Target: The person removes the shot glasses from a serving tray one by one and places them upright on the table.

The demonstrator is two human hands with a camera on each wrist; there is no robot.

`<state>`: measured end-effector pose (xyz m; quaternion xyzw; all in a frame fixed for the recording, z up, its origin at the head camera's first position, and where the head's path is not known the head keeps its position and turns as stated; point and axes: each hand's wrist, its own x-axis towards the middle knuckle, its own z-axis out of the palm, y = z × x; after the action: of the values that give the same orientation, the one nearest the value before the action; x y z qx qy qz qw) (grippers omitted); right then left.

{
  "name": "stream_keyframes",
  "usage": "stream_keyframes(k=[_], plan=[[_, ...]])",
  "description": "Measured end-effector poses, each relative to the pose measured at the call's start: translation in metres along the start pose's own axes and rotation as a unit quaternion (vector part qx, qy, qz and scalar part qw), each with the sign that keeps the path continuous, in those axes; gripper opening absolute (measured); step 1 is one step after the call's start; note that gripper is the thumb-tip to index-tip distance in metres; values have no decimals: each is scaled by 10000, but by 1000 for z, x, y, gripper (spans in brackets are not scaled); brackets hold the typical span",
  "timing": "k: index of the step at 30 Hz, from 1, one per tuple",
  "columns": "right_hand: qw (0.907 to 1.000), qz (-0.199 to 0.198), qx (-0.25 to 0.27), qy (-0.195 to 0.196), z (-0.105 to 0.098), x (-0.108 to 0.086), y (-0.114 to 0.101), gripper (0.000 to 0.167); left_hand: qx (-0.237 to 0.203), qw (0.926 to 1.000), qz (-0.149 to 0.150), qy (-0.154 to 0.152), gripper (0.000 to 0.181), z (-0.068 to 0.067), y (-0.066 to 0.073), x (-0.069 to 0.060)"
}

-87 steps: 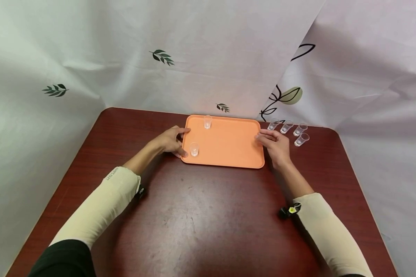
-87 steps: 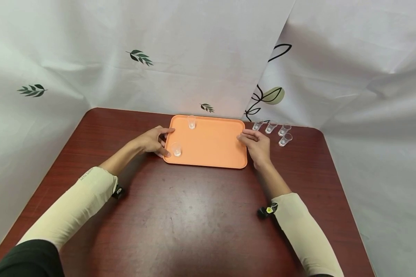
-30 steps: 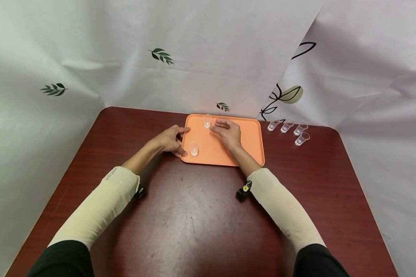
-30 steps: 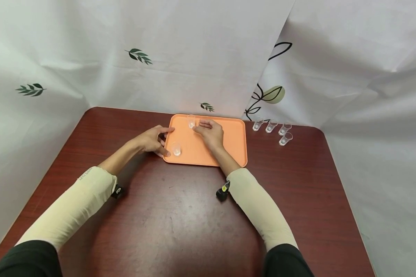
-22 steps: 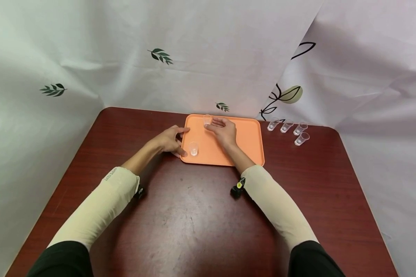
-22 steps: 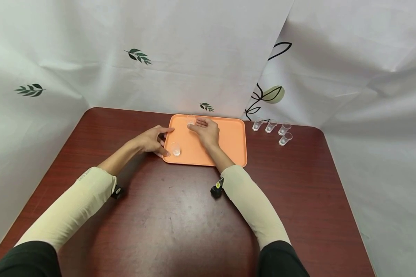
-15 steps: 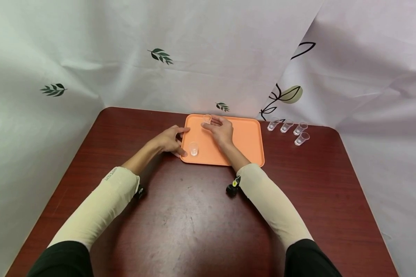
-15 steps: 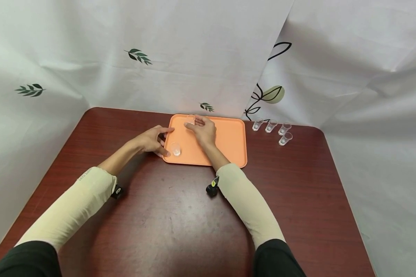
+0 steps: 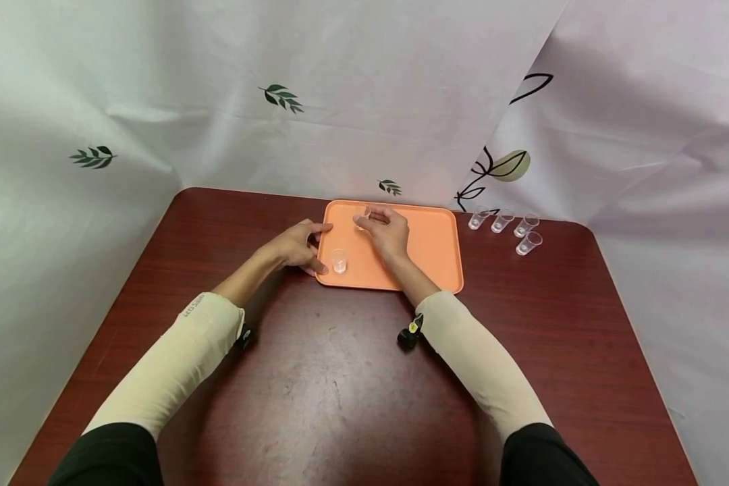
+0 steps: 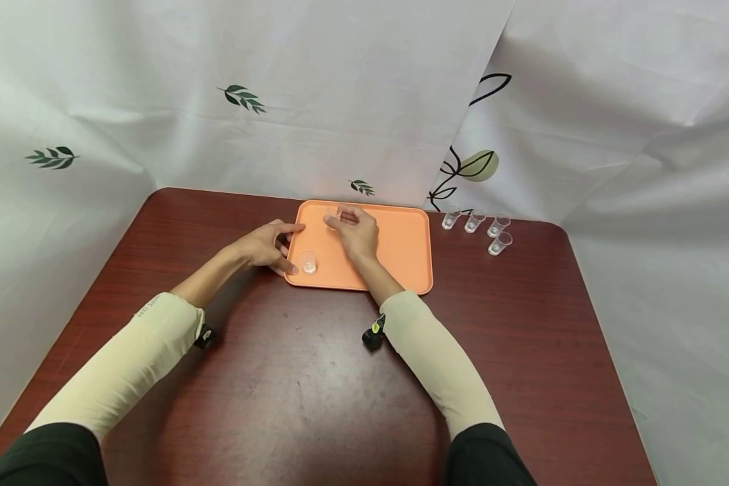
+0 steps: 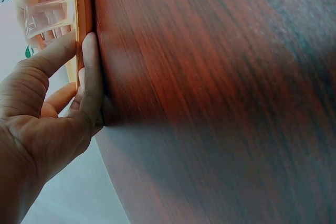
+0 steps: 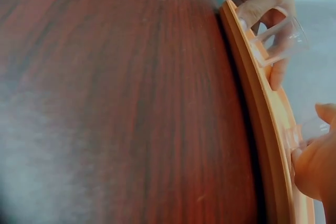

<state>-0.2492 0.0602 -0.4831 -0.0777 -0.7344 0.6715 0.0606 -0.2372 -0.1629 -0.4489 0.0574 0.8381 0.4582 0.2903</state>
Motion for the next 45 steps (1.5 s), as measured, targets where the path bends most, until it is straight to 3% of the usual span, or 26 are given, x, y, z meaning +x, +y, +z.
stream_keyframes(k=[8,18,29,45], plan=[[9997,-14,197,-117,-5,-10,-1,36,-36,10000,27,10,115,0,-2,-1],[9993,-89,-2,-363,-22,-20,-1,36,-22,10000,34,16,115,0,-1,0],[9952,-62,-149,-960,-46,-35,7,36,-186,9998,-6,-123,113,8,-6,-1],[9970,-182,172,-738,-80,-34,-1,39,-18,10000,51,54,118,2,-1,-1]])
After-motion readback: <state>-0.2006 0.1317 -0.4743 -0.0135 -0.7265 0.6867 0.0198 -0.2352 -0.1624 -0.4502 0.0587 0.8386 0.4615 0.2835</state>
